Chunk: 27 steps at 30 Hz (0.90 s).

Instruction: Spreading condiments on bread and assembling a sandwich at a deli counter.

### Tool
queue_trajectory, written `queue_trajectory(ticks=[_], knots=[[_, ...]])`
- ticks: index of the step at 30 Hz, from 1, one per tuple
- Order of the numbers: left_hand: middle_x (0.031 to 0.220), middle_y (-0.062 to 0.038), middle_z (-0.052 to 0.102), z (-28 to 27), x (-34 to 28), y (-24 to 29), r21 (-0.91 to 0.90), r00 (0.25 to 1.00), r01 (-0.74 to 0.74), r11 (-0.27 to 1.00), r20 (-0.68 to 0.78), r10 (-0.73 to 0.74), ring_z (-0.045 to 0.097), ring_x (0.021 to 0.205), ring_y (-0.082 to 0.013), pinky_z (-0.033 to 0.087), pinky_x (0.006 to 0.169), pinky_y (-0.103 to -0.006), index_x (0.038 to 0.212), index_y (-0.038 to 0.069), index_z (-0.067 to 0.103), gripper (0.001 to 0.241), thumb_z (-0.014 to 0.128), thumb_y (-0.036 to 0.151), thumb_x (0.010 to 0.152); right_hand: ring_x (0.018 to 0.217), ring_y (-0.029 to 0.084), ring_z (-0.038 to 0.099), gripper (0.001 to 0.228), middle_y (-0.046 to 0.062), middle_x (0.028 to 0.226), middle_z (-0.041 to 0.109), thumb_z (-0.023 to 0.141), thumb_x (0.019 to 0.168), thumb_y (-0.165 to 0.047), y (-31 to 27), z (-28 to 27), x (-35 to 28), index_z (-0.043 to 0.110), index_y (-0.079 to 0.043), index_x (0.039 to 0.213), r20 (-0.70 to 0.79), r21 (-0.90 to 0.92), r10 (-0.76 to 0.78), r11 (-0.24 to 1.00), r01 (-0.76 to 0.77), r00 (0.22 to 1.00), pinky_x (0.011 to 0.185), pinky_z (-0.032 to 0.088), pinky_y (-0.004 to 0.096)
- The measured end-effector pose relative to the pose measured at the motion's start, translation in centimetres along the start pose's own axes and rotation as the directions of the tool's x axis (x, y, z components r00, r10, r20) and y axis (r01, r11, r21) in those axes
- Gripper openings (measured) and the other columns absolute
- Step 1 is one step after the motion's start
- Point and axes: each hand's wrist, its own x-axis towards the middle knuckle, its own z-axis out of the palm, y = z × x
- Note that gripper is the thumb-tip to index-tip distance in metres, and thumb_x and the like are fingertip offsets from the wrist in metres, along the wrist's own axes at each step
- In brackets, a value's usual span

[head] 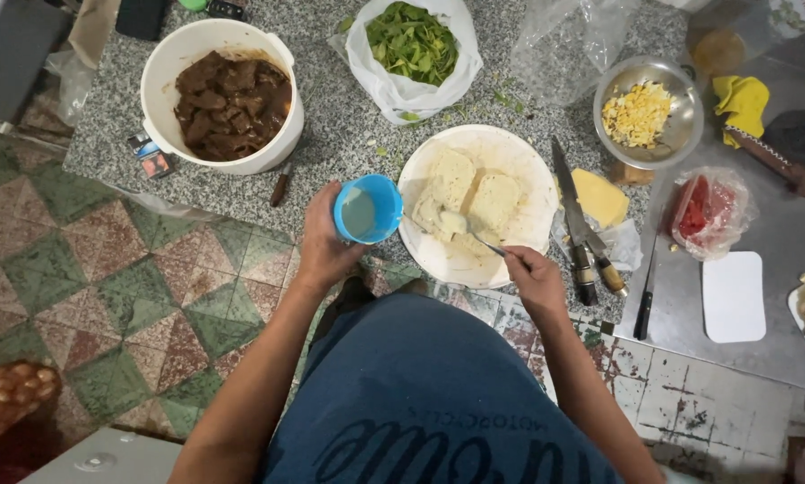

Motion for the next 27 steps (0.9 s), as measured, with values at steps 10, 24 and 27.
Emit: queue_trajectory(ticks=[10, 24, 27], knots=[[0.149, -0.026, 0.049, -0.1, 0.0, 0.5, -0.012, 1.000, 0.009, 1.000, 0.005, -0.009, 0.045, 0.142, -0.0460, 0.030, 0.123, -0.0567, 0.150, -0.003, 0.042, 0.101, 0.098, 0.019, 0.068, 0.066, 0.014, 0.050, 0.021, 0.008, 0.064, 0.060, 0.066, 0.101, -0.015, -0.5, 1.5, 0.4, 0.078, -0.007, 0.116, 0.027, -0.009, -0.020, 1.000, 0.020, 0.999, 0.068, 0.048, 0.030], [0.147, -0.027, 0.050, -0.5, -0.1, 0.6, -0.009, 1.000, 0.023, 1.000, -0.011, -0.023, 0.045, 0.141, -0.0462, 0.031, 0.123, -0.0553, 0.147, -0.003, 0.044, 0.099, 0.098, 0.020, 0.067, 0.053, 0.008, 0.047, 0.025, 0.002, 0.058, 0.053, 0.061, 0.098, -0.016, 0.4, 2.6, 7.0, 0.072, -0.001, 0.114, -0.111, 0.121, 0.118, 0.987, -0.105, 0.987, 0.050, 0.039, 0.022], [0.148, -0.028, 0.049, -0.5, -0.5, 0.2, -0.029, 0.999, 0.036, 0.999, -0.012, -0.037, 0.044, 0.142, -0.0462, 0.029, 0.123, -0.0553, 0.148, -0.004, 0.044, 0.101, 0.098, 0.023, 0.067, 0.042, 0.010, 0.044, 0.024, 0.004, 0.054, 0.049, 0.059, 0.098, -0.012, 0.1, 1.9, 4.5, 0.070, 0.005, 0.111, -0.086, 0.244, 0.184, 0.957, -0.158, 0.979, 0.040, 0.034, 0.022]])
